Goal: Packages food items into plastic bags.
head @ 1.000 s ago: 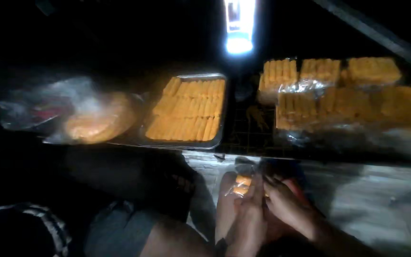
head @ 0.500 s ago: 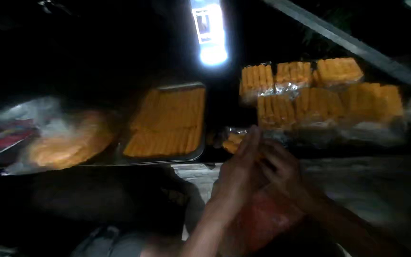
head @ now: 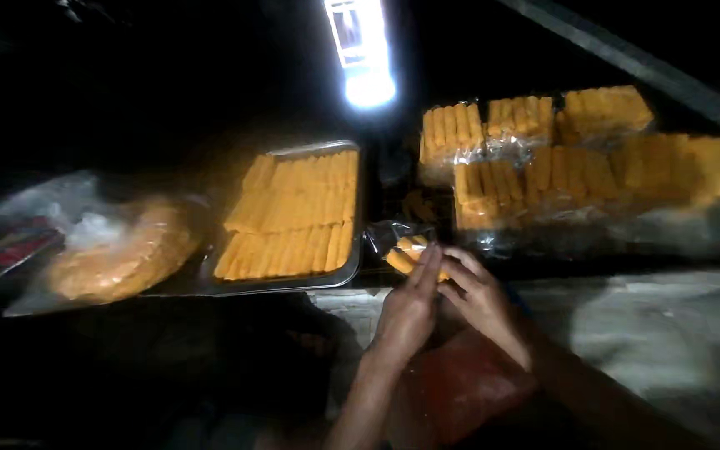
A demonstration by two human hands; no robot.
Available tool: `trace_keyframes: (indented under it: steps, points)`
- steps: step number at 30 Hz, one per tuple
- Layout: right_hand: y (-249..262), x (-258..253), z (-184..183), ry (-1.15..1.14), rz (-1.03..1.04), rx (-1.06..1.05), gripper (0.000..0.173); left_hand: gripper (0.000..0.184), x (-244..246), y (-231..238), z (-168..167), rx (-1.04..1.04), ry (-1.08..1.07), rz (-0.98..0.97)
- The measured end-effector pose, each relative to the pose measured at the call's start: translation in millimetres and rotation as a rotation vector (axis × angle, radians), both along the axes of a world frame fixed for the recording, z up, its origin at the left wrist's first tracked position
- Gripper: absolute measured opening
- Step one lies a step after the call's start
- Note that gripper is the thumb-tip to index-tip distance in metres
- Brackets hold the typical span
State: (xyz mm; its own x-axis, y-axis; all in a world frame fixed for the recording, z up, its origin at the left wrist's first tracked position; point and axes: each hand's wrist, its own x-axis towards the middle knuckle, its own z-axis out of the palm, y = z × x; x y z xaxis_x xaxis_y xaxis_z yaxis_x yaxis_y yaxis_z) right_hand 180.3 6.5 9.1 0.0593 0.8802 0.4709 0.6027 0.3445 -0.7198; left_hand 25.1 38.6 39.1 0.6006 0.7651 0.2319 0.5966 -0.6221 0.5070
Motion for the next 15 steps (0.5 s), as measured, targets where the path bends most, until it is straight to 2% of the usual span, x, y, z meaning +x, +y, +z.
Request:
trace_keyframes:
  steps: [5, 9, 12, 15]
  points:
    - [12, -8, 0, 0.044, -0.139, 0.039, 0.026, 0.06, 17, 15, 14, 0.076, -0.011, -0.059]
    - [24, -6, 2, 0.045, -0.247, 0.09, 0.024, 0.06, 32, 20, 16, 0.066, -0.046, -0.114]
    - [21, -3, 1, 0.02, -0.222, 0.046, 0.026, 0.065, 29, 17, 7, -0.064, -0.081, -0.087]
    - [11, 0, 0, 0.048, -0.114, -0.065, 0.037, 0.072, 20, 15, 0, -0.123, -0.085, -0.041]
